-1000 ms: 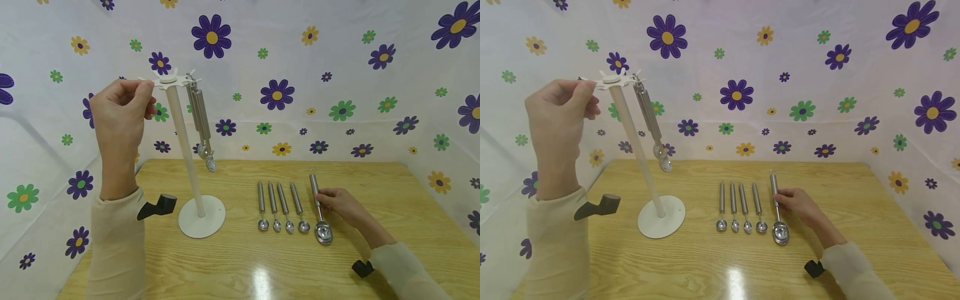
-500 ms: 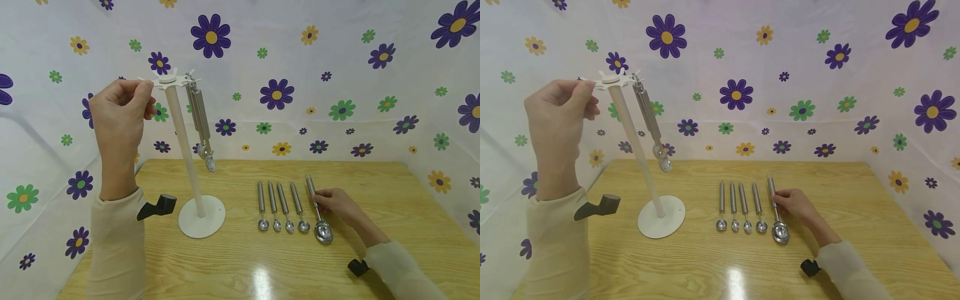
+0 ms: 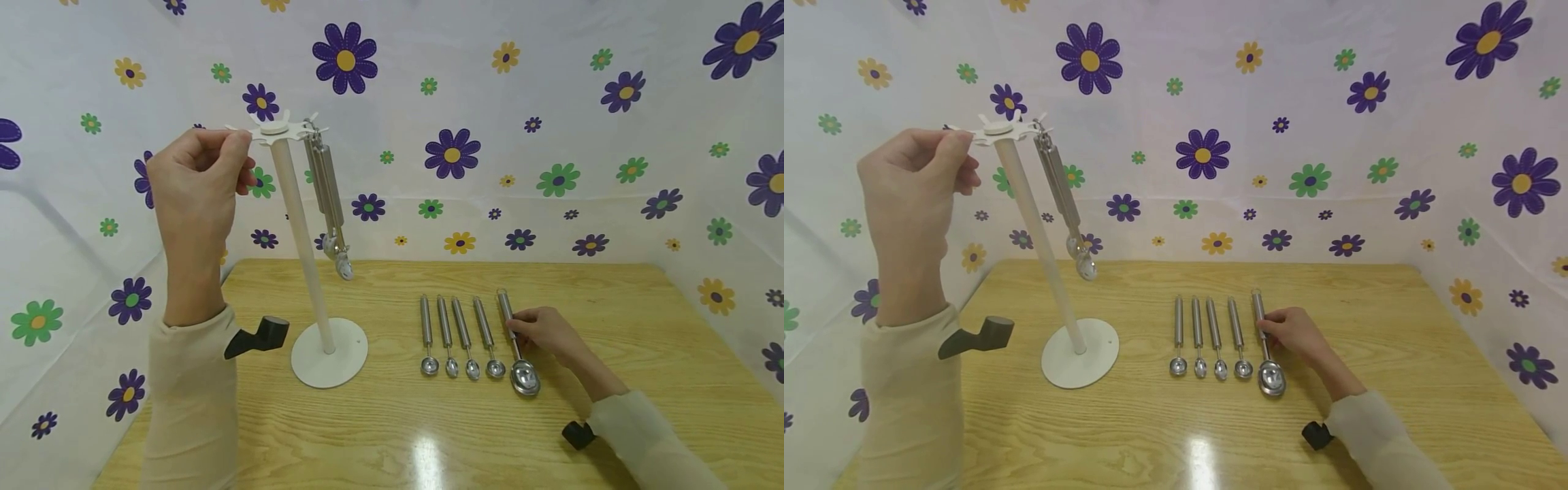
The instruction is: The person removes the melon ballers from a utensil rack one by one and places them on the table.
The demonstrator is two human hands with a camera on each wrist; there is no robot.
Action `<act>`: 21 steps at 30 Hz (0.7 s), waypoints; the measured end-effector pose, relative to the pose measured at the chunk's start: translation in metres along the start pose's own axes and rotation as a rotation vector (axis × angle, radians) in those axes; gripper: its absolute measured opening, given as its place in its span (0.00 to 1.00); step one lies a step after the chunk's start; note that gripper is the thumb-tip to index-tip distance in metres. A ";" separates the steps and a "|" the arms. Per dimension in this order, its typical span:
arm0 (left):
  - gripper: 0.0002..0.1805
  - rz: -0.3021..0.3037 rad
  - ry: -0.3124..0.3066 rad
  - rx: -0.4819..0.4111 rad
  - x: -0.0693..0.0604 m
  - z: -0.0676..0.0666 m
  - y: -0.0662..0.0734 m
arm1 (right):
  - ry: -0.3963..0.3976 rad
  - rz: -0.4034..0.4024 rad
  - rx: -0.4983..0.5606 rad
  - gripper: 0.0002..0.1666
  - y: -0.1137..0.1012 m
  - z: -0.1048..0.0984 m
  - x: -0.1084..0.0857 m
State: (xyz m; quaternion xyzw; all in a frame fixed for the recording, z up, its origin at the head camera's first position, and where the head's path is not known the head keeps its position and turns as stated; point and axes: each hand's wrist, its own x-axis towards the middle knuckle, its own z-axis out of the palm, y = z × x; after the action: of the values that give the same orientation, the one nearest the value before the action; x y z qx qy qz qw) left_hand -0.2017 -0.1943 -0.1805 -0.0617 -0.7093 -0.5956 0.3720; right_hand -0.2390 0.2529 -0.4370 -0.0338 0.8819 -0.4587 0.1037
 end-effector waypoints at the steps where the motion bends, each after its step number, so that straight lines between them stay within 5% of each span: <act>1: 0.11 -0.001 0.001 0.003 0.000 0.000 0.000 | 0.003 0.001 0.003 0.19 0.000 0.000 0.000; 21: 0.11 -0.017 0.002 -0.012 -0.001 0.001 0.001 | 0.037 -0.008 0.076 0.23 0.002 0.001 -0.001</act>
State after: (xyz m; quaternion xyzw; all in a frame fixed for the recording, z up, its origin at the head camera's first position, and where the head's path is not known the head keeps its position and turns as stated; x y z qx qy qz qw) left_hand -0.2007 -0.1931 -0.1802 -0.0572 -0.7059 -0.6030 0.3672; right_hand -0.2378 0.2537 -0.4392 -0.0248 0.8654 -0.4929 0.0870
